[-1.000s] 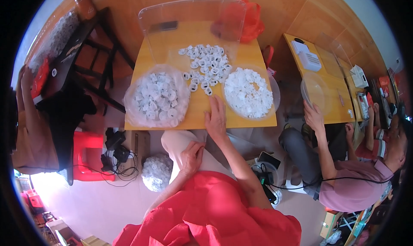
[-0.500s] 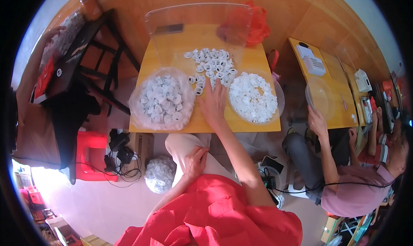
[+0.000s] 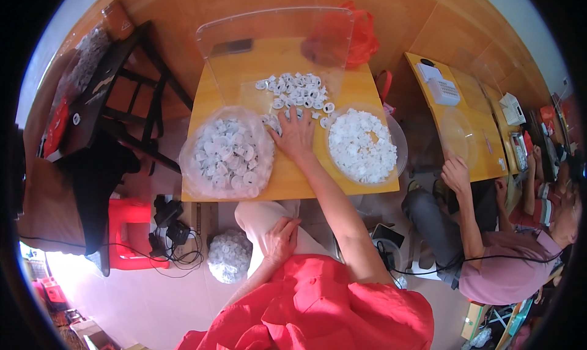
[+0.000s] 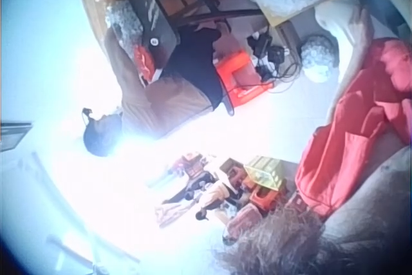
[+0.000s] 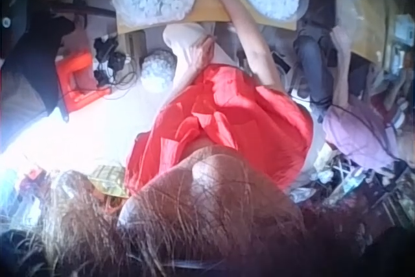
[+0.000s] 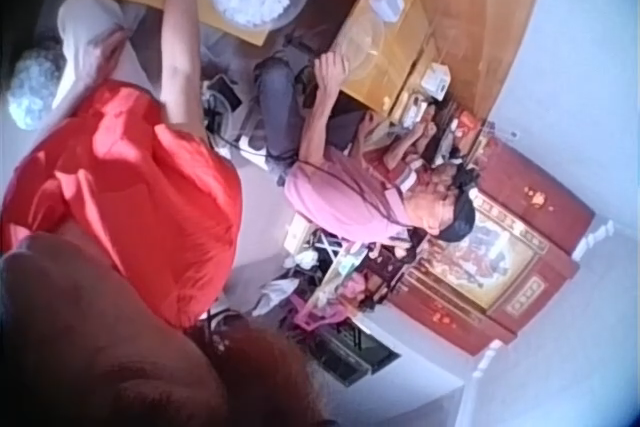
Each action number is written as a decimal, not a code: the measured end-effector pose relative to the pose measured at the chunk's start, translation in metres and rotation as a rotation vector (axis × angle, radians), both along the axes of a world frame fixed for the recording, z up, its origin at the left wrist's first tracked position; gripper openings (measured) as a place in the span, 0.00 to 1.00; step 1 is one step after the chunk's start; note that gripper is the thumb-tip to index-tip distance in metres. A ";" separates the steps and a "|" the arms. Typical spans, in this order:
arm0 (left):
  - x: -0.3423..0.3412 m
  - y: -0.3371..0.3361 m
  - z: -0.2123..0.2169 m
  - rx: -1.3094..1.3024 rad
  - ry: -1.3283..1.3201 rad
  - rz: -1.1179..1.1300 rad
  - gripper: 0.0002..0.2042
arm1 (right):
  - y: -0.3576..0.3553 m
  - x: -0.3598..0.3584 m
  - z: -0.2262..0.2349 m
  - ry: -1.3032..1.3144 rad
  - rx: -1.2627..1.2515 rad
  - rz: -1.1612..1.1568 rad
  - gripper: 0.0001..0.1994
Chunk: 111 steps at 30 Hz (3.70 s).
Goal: The person assembles small plastic parts by hand, fitting smaller components into the plastic base pieces one at a time.
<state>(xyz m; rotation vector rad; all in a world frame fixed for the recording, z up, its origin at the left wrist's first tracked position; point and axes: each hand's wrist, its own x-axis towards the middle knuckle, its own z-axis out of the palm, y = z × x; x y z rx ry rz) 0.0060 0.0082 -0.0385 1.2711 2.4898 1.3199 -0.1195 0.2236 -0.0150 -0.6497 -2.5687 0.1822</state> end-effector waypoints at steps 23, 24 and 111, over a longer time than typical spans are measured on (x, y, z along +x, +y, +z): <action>0.003 0.000 0.002 0.030 0.019 -0.027 0.09 | 0.044 -0.004 0.000 0.344 -0.680 -0.158 0.16; 0.004 0.002 0.003 0.038 0.021 -0.045 0.09 | 0.055 -0.006 -0.006 0.447 -0.807 -0.151 0.16; 0.002 -0.003 -0.006 0.001 0.073 -0.020 0.12 | 0.098 -0.057 0.009 0.054 -0.151 -0.073 0.11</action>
